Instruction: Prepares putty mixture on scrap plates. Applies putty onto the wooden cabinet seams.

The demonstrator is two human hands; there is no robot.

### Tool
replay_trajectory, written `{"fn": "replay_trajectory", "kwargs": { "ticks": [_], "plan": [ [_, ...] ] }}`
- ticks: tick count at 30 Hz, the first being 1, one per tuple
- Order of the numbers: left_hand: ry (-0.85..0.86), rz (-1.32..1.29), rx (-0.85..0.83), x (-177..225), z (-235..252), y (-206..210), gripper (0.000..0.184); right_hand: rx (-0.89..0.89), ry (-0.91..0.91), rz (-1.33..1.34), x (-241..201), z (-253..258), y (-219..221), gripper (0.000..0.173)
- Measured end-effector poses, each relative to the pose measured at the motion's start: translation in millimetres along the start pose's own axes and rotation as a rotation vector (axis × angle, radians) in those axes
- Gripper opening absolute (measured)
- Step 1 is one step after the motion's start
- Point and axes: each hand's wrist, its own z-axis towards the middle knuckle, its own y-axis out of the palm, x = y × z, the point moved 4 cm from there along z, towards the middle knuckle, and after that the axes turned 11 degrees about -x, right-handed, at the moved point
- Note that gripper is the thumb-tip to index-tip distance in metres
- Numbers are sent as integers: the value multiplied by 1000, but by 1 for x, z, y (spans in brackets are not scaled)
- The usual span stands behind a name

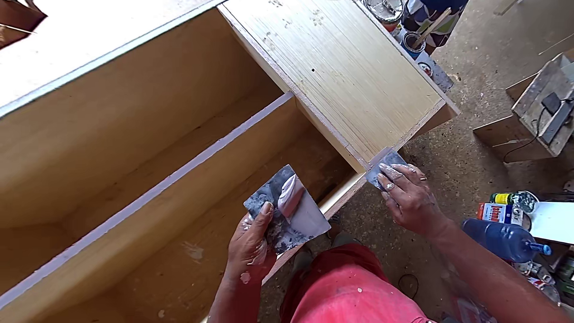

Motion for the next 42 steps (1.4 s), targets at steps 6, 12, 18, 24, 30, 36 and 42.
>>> {"fn": "replay_trajectory", "kwargs": {
  "ticks": [6, 12, 18, 24, 30, 36, 42],
  "plan": [
    [17, 2, -4, 3, -5, -2, 24, -21, 22, -14, -9, 1, 19, 39],
    [28, 1, -21, 4, -4, -5, 24, -88, 79, -2, -1, -23, -10, 39],
    [16, -18, -23, 2, -4, 2, 24, -42, 11, -51, 1, 20, -8, 41],
    [25, -31, -22, 0, -9, -3, 24, -116, -4, -35, 4, 9, -2, 40],
    [42, -34, -12, 0, -10, -5, 24, -100, 11, -25, 23, -11, -23, 40],
    [53, -38, -13, 3, -12, 3, 24, -40, -21, -24, 31, 22, -9, 41],
    [57, -16, 5, 2, -16, 3, 26, -67, -20, -32, 36, 9, 0, 40]
  ]
}}
